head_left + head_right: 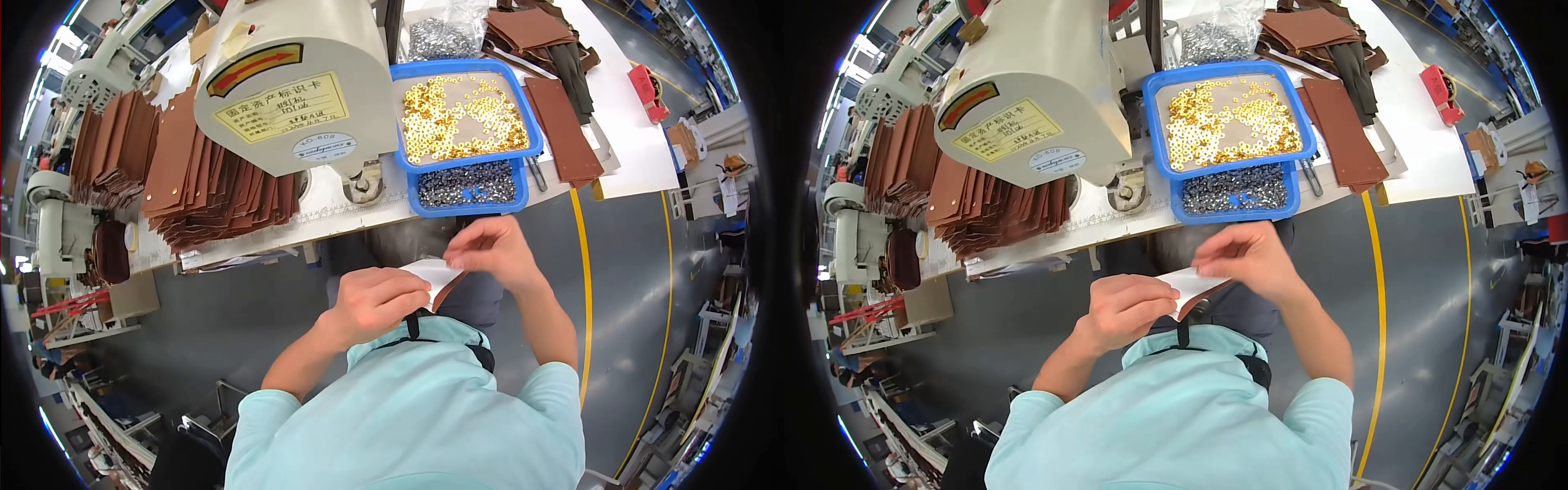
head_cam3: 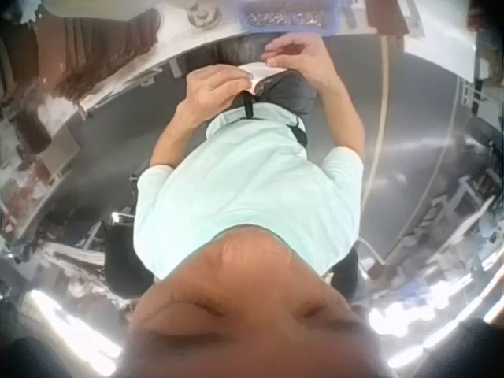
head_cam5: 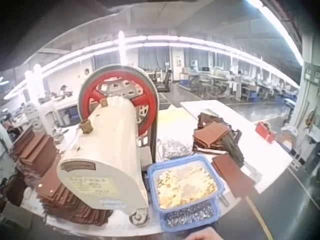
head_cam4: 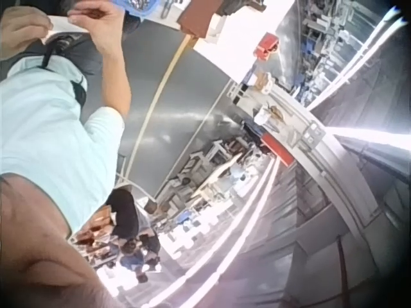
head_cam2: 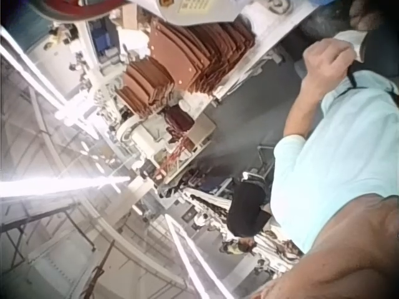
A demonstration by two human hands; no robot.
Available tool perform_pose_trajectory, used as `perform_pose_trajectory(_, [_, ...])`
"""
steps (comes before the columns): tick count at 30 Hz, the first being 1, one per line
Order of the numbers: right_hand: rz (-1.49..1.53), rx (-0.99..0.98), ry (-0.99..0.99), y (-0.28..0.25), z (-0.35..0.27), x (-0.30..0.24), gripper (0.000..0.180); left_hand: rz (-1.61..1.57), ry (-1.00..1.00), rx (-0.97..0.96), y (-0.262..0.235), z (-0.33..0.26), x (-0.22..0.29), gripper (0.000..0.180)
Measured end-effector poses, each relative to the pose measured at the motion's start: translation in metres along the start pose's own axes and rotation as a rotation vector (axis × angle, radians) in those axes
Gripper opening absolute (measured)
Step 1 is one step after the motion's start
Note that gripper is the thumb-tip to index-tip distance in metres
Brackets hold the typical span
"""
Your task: Attaching metal rivets or eyelets to leather pieces using a specialized setting machine in a workshop.
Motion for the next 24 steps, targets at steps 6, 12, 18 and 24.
perform_pose_trajectory(6, [-0.019,-0.177,0.264,0.034,-0.009,0.023,0.029,0.070,0.121,-0.007,-0.003,0.003,0.014,0.017])
perform_pose_trajectory(12, [0.011,-0.142,0.293,0.036,-0.014,0.030,0.027,0.109,0.131,-0.004,-0.004,0.002,0.020,0.015])
perform_pose_trajectory(18, [0.103,-0.179,0.370,0.032,-0.009,0.044,0.026,0.132,0.136,-0.007,-0.001,0.004,0.020,0.015])
perform_pose_trajectory(24, [0.088,-0.145,0.365,0.028,-0.019,0.044,0.022,0.061,0.174,-0.062,0.005,0.014,0.021,0.015])
Point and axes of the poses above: each hand's wrist, its own z-axis towards the middle knuckle, its own y-axis out of the palm, x = y × z, the point moved 9 cm from there along z, towards the middle knuckle, and after that the axes turned 13 degrees about y, right-handed, at the moved point
